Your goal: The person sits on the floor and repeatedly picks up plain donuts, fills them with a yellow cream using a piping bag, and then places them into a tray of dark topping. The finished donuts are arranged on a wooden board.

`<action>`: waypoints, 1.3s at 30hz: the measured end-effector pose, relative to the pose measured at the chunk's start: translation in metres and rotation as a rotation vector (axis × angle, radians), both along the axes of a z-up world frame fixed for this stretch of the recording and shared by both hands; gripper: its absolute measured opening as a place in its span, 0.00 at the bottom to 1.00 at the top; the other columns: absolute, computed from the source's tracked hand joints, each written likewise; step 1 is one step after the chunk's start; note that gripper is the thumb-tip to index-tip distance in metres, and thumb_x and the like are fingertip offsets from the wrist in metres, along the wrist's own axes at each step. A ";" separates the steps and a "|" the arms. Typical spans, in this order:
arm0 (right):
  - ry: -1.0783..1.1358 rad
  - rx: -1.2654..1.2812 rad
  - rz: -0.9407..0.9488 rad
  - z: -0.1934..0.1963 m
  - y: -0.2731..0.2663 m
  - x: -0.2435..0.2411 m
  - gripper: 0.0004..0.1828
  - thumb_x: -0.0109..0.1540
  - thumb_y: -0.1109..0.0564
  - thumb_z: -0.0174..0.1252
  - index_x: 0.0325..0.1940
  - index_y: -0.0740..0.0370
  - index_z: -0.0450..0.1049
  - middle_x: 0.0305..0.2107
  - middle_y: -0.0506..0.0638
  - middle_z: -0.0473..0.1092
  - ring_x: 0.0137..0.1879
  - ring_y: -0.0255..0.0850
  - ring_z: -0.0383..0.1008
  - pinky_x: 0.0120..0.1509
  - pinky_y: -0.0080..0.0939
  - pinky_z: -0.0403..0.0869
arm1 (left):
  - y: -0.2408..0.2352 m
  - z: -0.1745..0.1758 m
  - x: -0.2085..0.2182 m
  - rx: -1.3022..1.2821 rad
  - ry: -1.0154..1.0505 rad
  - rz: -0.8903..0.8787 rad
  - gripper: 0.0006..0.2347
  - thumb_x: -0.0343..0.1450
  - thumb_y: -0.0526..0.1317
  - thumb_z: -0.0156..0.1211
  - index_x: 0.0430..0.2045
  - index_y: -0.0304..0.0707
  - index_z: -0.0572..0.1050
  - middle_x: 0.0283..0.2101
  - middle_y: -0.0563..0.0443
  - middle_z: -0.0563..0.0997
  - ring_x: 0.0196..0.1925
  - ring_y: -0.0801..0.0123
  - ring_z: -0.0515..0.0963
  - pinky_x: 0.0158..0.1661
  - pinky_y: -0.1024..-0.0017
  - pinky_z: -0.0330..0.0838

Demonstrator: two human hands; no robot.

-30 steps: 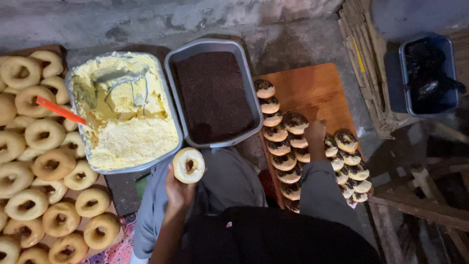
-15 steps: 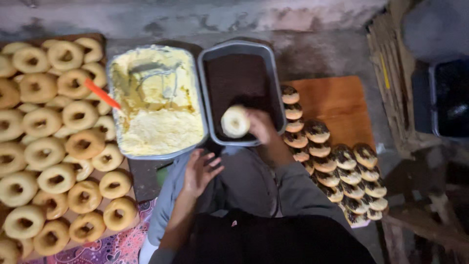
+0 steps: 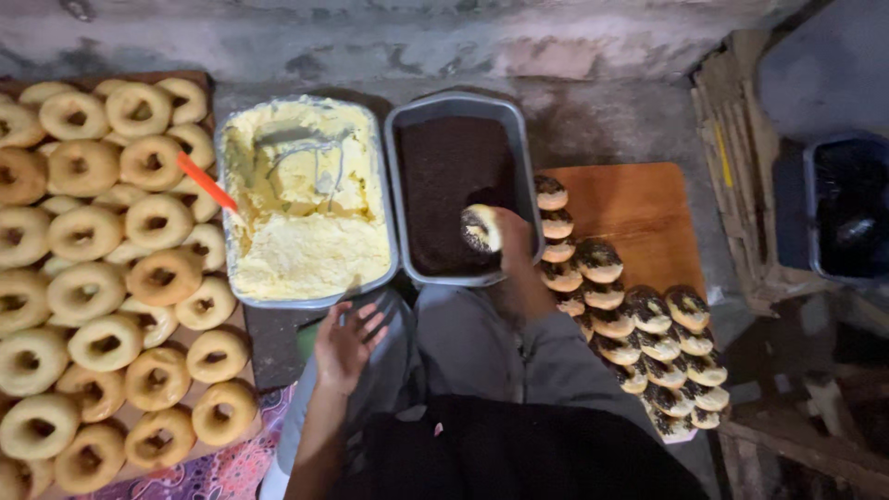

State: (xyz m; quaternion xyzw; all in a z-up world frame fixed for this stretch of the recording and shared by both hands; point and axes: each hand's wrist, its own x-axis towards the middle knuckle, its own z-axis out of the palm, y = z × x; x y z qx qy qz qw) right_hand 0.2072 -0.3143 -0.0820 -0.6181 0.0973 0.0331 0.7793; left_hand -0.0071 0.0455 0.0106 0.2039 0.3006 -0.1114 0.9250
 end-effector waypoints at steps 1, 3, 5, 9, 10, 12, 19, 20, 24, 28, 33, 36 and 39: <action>0.129 0.290 -0.001 0.009 -0.023 -0.003 0.20 0.65 0.55 0.53 0.57 0.69 0.77 0.46 0.58 0.76 0.49 0.48 0.75 0.57 0.51 0.74 | 0.001 0.002 0.001 -0.003 -0.002 0.016 0.12 0.74 0.53 0.51 0.43 0.49 0.71 0.52 0.39 0.77 0.57 0.46 0.75 0.57 0.47 0.69; 0.262 0.618 -0.050 0.026 -0.074 -0.021 0.24 0.63 0.54 0.50 0.60 0.69 0.71 0.49 0.58 0.75 0.54 0.49 0.75 0.63 0.50 0.74 | 0.007 0.005 0.000 -0.006 -0.002 0.040 0.12 0.74 0.53 0.51 0.39 0.49 0.73 0.51 0.40 0.78 0.57 0.46 0.75 0.58 0.48 0.69; 0.192 0.632 -0.148 0.049 -0.128 -0.043 0.24 0.62 0.55 0.50 0.61 0.69 0.68 0.50 0.59 0.74 0.57 0.50 0.74 0.69 0.56 0.73 | 0.018 0.009 0.000 0.003 -0.040 0.102 0.13 0.76 0.53 0.51 0.38 0.46 0.74 0.49 0.40 0.78 0.55 0.48 0.75 0.58 0.49 0.69; 0.002 -0.465 -0.357 0.078 -0.211 -0.065 0.23 0.60 0.52 0.55 0.56 0.67 0.73 0.49 0.62 0.76 0.55 0.51 0.77 0.62 0.55 0.76 | 0.043 0.010 -0.010 0.059 -0.097 0.295 0.16 0.79 0.53 0.50 0.39 0.40 0.76 0.44 0.39 0.79 0.48 0.50 0.73 0.53 0.52 0.68; -0.186 -1.235 -0.178 0.083 -0.224 -0.067 0.24 0.56 0.52 0.61 0.53 0.68 0.74 0.45 0.63 0.77 0.49 0.52 0.78 0.56 0.56 0.78 | 0.049 0.010 -0.010 0.039 -0.076 0.314 0.15 0.79 0.52 0.50 0.38 0.40 0.75 0.45 0.39 0.79 0.48 0.51 0.74 0.55 0.51 0.69; -0.017 -0.418 -0.545 0.081 -0.230 -0.049 0.15 0.60 0.57 0.59 0.50 0.64 0.73 0.42 0.56 0.76 0.47 0.49 0.80 0.50 0.57 0.80 | 0.058 0.008 -0.013 -0.003 -0.037 0.356 0.14 0.79 0.51 0.49 0.38 0.40 0.75 0.45 0.40 0.79 0.49 0.51 0.74 0.57 0.51 0.69; 0.375 -1.051 -0.552 0.070 -0.197 -0.003 0.15 0.65 0.51 0.56 0.49 0.63 0.77 0.43 0.59 0.76 0.48 0.55 0.79 0.49 0.58 0.79 | 0.083 -0.029 -0.040 -0.002 0.036 0.455 0.14 0.77 0.51 0.47 0.37 0.40 0.73 0.44 0.42 0.79 0.49 0.52 0.76 0.54 0.52 0.70; 0.399 -1.215 -0.492 0.075 -0.197 -0.005 0.16 0.65 0.50 0.56 0.48 0.63 0.77 0.44 0.60 0.76 0.48 0.56 0.79 0.49 0.59 0.78 | 0.091 -0.037 -0.047 -0.020 -0.001 0.500 0.14 0.76 0.50 0.47 0.36 0.40 0.73 0.43 0.42 0.80 0.48 0.52 0.76 0.53 0.53 0.71; 0.503 -1.621 -0.224 0.104 -0.186 -0.013 0.19 0.66 0.46 0.55 0.48 0.64 0.80 0.45 0.64 0.77 0.50 0.61 0.79 0.51 0.61 0.78 | 0.158 -0.083 -0.056 0.219 0.015 0.624 0.11 0.76 0.47 0.49 0.34 0.40 0.72 0.36 0.46 0.77 0.41 0.56 0.76 0.44 0.56 0.73; 0.535 -1.771 -0.137 0.119 -0.173 -0.031 0.24 0.67 0.42 0.54 0.47 0.65 0.82 0.47 0.68 0.77 0.52 0.66 0.78 0.52 0.63 0.77 | 0.240 -0.117 -0.021 1.097 0.150 0.807 0.17 0.80 0.44 0.62 0.28 0.31 0.65 0.30 0.49 0.69 0.32 0.62 0.65 0.36 0.61 0.61; 0.404 -1.610 -0.378 0.117 -0.140 -0.064 0.22 0.68 0.41 0.57 0.46 0.62 0.83 0.44 0.70 0.75 0.48 0.68 0.77 0.52 0.62 0.75 | 0.285 -0.119 0.052 1.806 0.795 0.277 0.30 0.68 0.60 0.72 0.43 0.25 0.73 0.43 0.32 0.78 0.45 0.41 0.77 0.46 0.46 0.72; 0.242 -1.488 -0.422 0.109 -0.117 -0.080 0.14 0.61 0.50 0.61 0.47 0.53 0.85 0.44 0.67 0.74 0.45 0.65 0.77 0.48 0.62 0.75 | 0.287 -0.115 0.078 1.947 0.783 0.228 0.34 0.60 0.56 0.78 0.44 0.24 0.68 0.46 0.27 0.74 0.48 0.33 0.73 0.45 0.37 0.70; 0.109 -1.464 -0.457 0.110 -0.106 -0.096 0.10 0.63 0.53 0.63 0.45 0.55 0.84 0.42 0.65 0.75 0.42 0.61 0.78 0.48 0.61 0.75 | 0.296 -0.114 0.070 1.739 0.386 0.416 0.25 0.66 0.42 0.73 0.49 0.29 0.64 0.50 0.34 0.73 0.54 0.45 0.74 0.59 0.50 0.69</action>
